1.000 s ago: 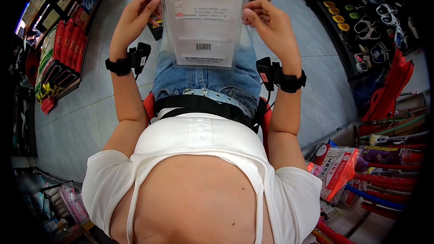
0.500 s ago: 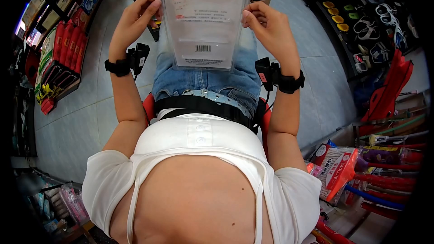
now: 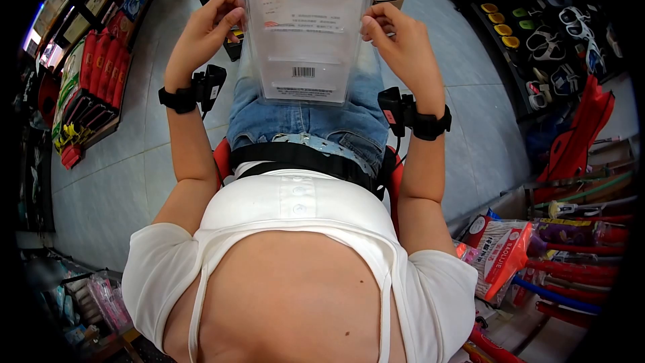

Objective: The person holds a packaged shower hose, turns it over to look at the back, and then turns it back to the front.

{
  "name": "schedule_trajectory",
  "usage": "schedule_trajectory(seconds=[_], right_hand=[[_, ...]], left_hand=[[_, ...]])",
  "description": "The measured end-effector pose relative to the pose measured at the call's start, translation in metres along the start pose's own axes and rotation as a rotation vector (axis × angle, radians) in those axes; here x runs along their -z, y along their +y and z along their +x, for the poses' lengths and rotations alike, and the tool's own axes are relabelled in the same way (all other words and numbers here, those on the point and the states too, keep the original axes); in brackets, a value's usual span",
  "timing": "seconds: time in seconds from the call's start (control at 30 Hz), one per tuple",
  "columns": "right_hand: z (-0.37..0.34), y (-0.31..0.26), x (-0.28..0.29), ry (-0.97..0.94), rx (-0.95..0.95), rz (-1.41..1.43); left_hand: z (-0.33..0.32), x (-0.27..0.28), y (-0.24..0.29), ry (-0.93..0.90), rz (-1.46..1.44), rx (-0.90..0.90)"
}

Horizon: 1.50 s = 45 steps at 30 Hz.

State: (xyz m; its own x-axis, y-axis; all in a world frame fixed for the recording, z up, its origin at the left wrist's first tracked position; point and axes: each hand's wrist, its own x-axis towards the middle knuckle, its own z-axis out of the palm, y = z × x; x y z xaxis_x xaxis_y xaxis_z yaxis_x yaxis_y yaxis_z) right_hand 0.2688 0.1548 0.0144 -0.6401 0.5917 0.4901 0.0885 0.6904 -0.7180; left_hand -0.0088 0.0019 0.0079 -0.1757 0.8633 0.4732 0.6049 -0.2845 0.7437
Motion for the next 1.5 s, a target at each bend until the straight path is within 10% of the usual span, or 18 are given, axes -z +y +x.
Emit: schedule_trajectory(seconds=[1.5], right_hand=[[-0.001,-0.005,0.000,-0.072,0.004,-0.014]], left_hand=[[-0.003,0.002,0.003,-0.022,0.015,0.029]])
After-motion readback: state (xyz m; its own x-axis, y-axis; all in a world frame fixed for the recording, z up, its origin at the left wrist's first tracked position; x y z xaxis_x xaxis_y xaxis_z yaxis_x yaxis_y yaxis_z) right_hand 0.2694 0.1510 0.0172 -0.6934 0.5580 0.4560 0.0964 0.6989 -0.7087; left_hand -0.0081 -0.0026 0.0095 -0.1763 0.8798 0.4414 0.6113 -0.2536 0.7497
